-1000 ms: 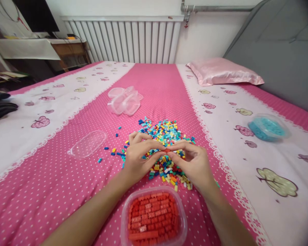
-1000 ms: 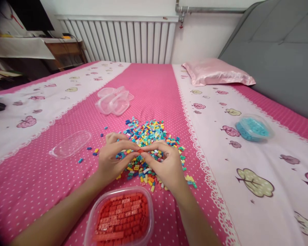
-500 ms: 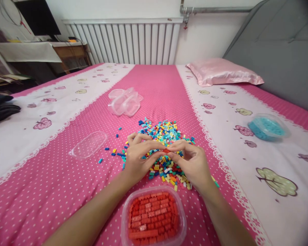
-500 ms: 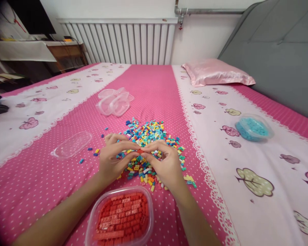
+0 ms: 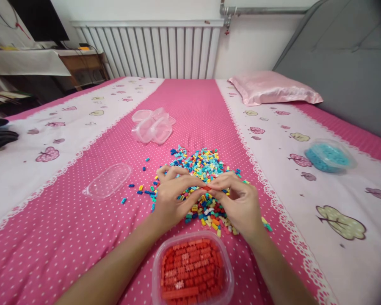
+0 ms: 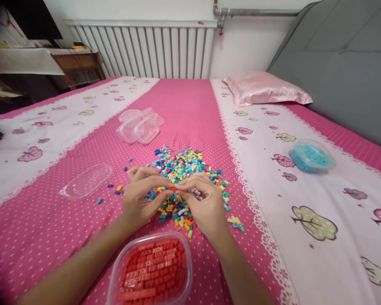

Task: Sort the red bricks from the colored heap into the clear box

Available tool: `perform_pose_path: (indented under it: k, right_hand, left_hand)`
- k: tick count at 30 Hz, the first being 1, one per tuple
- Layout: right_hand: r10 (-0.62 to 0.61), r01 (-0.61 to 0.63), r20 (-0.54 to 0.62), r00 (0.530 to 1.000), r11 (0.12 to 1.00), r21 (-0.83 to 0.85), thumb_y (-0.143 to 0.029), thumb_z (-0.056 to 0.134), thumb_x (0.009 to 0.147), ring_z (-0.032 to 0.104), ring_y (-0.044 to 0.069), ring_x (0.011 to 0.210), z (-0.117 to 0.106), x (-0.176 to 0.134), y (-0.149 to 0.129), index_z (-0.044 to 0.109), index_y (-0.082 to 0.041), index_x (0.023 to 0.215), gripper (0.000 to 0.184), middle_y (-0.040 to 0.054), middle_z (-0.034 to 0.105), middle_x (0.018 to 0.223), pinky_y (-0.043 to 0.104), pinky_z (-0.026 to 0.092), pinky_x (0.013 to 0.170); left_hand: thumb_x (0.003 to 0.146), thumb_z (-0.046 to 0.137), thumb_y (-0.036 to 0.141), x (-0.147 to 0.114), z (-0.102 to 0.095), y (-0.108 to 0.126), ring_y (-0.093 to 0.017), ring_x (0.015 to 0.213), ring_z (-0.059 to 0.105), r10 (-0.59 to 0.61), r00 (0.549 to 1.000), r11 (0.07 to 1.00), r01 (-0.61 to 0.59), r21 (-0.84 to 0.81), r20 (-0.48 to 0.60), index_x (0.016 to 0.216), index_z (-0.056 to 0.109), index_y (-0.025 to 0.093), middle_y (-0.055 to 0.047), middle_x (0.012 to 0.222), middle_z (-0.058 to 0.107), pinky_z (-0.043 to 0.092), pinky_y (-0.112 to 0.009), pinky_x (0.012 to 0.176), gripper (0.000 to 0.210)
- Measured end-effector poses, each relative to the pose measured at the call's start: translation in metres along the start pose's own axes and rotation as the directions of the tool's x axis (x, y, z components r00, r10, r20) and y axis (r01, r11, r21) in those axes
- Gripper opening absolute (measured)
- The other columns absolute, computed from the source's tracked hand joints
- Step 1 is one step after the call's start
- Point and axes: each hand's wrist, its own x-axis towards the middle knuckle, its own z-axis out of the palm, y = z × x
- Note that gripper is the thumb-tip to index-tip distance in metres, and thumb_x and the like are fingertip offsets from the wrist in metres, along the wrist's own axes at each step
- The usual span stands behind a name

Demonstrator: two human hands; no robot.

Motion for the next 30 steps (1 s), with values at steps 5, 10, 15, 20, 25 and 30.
perform_pose_path:
  k: [5,10,15,20,25,30]
  right_hand:
    - [-0.024,0.024,0.004,1.0,0.999,-0.032,-0.017,0.076,0.084,0.066,0.021,0.083,-0.0003,-0.0005,-0.0006,0.077,-0.03,0.08,0.014,0.0005,0.076,0.079,0.038,0.053,0.08]
    - [-0.026,0.027,0.018,0.999,0.997,-0.067,-0.018,0.074,0.085,0.067,0.022,0.083,-0.0016,0.0005,-0.0005,0.076,-0.029,0.079,0.013,0.0014,0.076,0.08,0.04,0.054,0.081]
    - [-0.029,0.031,0.025,0.999,0.996,-0.083,-0.017,0.074,0.086,0.066,0.022,0.085,-0.0024,0.001,-0.0007,0.077,-0.029,0.081,0.014,0.0015,0.076,0.08,0.04,0.054,0.081]
    - [-0.01,0.01,0.015,1.0,0.999,-0.036,-0.014,0.076,0.083,0.066,0.021,0.084,-0.0022,0.0011,-0.0015,0.077,-0.03,0.08,0.016,0.0009,0.077,0.08,0.038,0.054,0.08]
    - [0.017,-0.016,0.031,0.999,0.999,-0.029,-0.018,0.077,0.083,0.066,0.022,0.086,-0.003,0.0009,-0.0009,0.078,-0.03,0.081,0.012,0.0019,0.077,0.081,0.039,0.054,0.081]
    - [0.018,-0.017,0.048,0.999,1.0,-0.015,-0.022,0.078,0.083,0.067,0.022,0.086,-0.0037,0.001,0.0007,0.078,-0.031,0.082,0.009,0.0019,0.077,0.081,0.04,0.055,0.082]
  left_hand:
    - [0.095,0.069,0.033,-0.0004,0.0005,0.0,-0.021,0.086,0.062,-0.017,1.0,1.0,0.017,-0.021,0.021,0.093,0.073,0.025,0.0,0.083,0.078,0.035,-0.043,0.093,0.009]
    - [0.095,0.069,0.034,-0.0007,0.0014,0.0,-0.021,0.086,0.062,-0.046,0.999,0.999,0.047,-0.025,0.024,0.091,0.074,0.025,-0.001,0.082,0.078,0.038,-0.043,0.094,0.011]
    - [0.094,0.07,0.035,-0.0012,0.0019,-0.0015,-0.021,0.087,0.063,-0.052,0.998,0.998,0.054,-0.036,0.036,0.092,0.075,0.026,-0.001,0.083,0.078,0.037,-0.043,0.092,0.01]
    - [0.093,0.072,0.036,-0.0005,0.0024,-0.0019,-0.02,0.084,0.064,-0.03,1.0,0.999,0.03,-0.033,-0.003,0.089,0.075,0.026,0.002,0.078,0.077,0.036,-0.042,0.091,0.011]
    - [0.093,0.072,0.035,0.0007,0.0015,-0.0014,-0.019,0.081,0.064,0.002,1.0,1.0,-0.002,0.009,-0.021,0.088,0.075,0.027,0.002,0.078,0.078,0.036,-0.042,0.092,0.01]
    - [0.091,0.074,0.028,0.0018,-0.0009,-0.0014,-0.018,0.079,0.066,0.058,0.998,0.998,-0.058,0.014,-0.019,0.091,0.075,0.027,0.003,0.078,0.079,0.042,-0.04,0.086,0.002]
